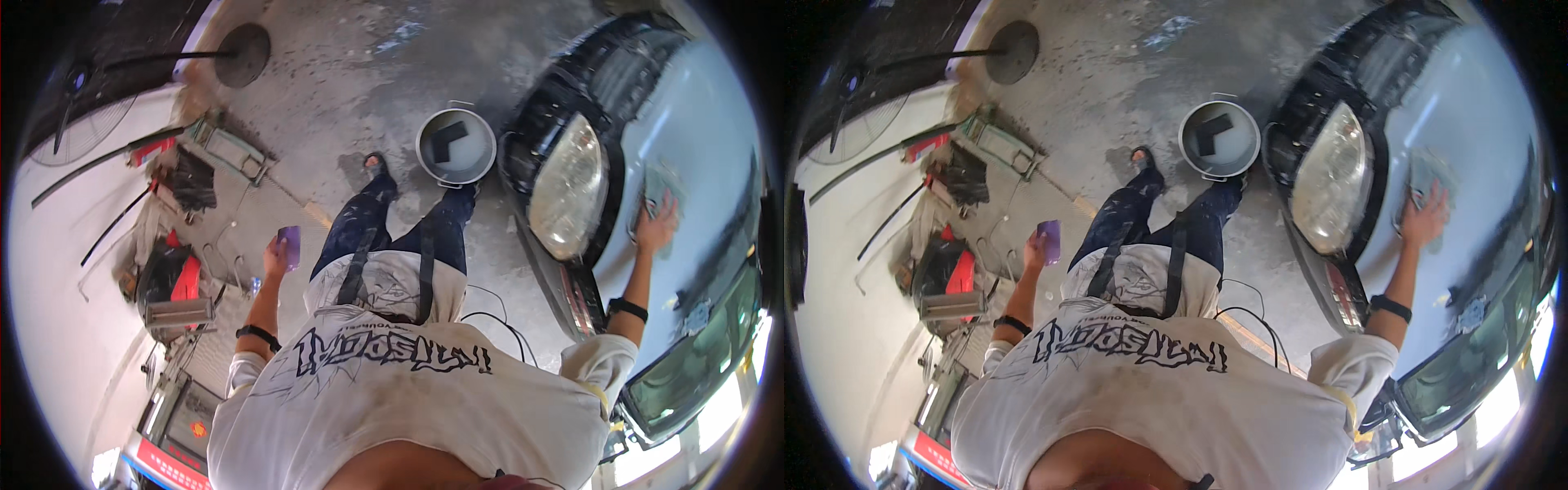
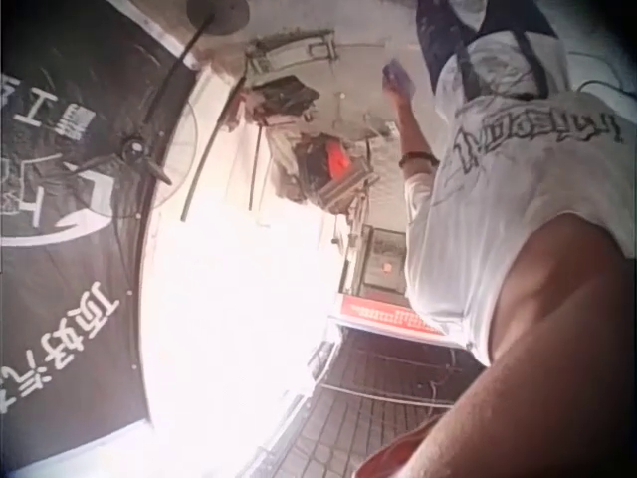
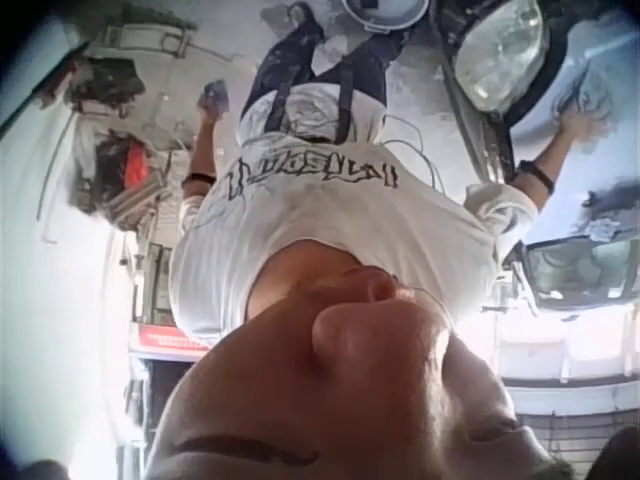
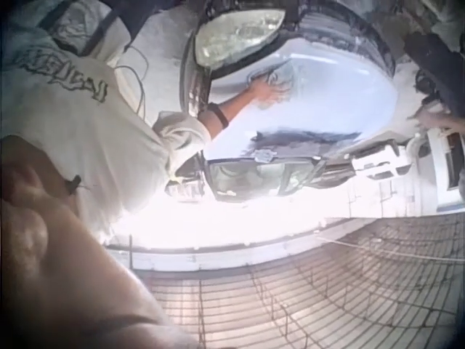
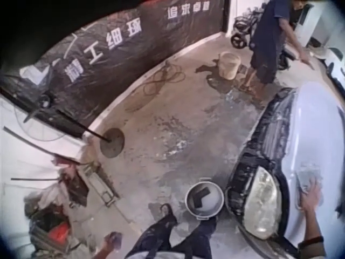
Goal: Sanding and cleaning a car hood using a sanding block and water.
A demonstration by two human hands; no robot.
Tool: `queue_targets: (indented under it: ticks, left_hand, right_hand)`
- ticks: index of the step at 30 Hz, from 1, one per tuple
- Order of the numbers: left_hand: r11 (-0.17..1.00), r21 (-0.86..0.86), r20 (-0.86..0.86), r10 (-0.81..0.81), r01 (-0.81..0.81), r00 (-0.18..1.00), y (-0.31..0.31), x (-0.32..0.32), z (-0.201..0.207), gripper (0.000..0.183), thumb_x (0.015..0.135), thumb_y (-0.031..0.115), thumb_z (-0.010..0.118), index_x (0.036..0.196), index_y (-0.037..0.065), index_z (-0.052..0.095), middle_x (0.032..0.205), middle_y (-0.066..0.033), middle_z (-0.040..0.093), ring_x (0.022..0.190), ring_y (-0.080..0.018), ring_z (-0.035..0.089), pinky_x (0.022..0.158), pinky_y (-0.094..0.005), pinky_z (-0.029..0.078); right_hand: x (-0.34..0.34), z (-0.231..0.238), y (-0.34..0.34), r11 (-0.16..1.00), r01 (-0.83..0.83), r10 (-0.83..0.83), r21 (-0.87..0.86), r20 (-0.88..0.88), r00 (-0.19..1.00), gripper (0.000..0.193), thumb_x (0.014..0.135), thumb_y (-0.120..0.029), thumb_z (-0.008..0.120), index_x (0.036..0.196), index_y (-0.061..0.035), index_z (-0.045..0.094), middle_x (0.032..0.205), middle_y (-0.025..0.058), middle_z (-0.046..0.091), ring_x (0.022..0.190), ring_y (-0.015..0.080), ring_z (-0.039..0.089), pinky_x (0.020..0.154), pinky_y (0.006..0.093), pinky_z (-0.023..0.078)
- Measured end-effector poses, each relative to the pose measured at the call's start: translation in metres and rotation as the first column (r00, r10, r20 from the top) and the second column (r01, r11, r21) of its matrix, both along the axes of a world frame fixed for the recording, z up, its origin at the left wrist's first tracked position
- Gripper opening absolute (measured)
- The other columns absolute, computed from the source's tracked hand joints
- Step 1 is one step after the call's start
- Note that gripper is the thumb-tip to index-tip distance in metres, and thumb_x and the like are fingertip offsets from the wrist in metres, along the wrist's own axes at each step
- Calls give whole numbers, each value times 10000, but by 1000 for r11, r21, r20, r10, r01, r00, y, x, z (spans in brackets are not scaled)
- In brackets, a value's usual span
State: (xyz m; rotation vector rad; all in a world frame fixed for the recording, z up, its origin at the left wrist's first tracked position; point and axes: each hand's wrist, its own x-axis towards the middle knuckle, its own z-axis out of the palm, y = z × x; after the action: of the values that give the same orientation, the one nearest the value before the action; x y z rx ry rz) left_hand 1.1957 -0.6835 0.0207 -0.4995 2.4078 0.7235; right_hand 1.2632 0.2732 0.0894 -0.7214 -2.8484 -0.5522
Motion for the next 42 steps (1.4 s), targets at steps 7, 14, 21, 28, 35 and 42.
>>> queue_targets:
  ticks: [7, 14, 21, 28, 35, 42]
  left_hand:
    - [974, -225, -22, -14, 9, 1000, -81, -1, 23, 396, 976, 361, 580, 1100, -4, 670, 912, -188, 717, 810, -324, 681, 747, -409, 519]
    - [898, -377, -293, -347, 226, 891, -62, -69, -9, 421, 985, 385, 576, 1119, -6, 656, 1003, -258, 689, 903, -383, 665, 798, -446, 507]
    - [925, -185, 27, -332, 331, 943, 45, -243, -5, 425, 975, 393, 577, 1128, 6, 665, 1028, -239, 697, 944, -428, 659, 823, -434, 519]
    - [871, 90, -94, -475, 482, 875, 166, -480, -19, 267, 935, 216, 666, 1082, -6, 682, 962, -109, 737, 873, -163, 667, 779, -362, 532]
    - [509, 53, -46, -858, 859, 511, 455, -700, -54, 360, 773, 226, 793, 1048, 10, 707, 973, -139, 742, 873, -310, 700, 781, -414, 542]
    - [-81, 89, -320, -946, 993, -48, 840, -742, -36, 471, 791, 190, 760, 1197, -1, 619, 1102, -233, 682, 1053, -415, 649, 898, -468, 510]
  right_hand:
    - [-15, -12, -13, 984, 171, -170, -43, 20, 985, 707, 901, -633, 573, 1524, -345, 404, 1576, 107, 381, 1394, 394, 389, 1134, 535, 313]
    - [-26, -24, -6, 988, 155, -155, 10, -9, 988, 720, 926, -603, 583, 1449, -112, 520, 1466, 185, 508, 1332, 372, 485, 1109, 500, 371]
    - [-38, -34, 46, 870, 441, -435, 222, -77, 897, 655, 915, -566, 628, 1382, -110, 576, 1390, 175, 578, 1267, 360, 550, 1052, 504, 433]
    - [-118, 16, -29, 566, 805, -824, -180, -99, 557, 848, 775, -491, 776, 1519, -396, 380, 1607, 10, 314, 1449, 400, 288, 1155, 627, 226]
    - [-135, 42, -28, 467, 835, -882, -291, -85, 464, 866, 765, -436, 798, 1518, -404, 372, 1617, -30, 277, 1479, 385, 226, 1170, 627, 176]
    - [-170, 11, -31, 171, 923, -973, -344, -204, 104, 886, 763, -467, 767, 1538, -414, 341, 1635, -13, 248, 1484, 413, 197, 1172, 645, 136]
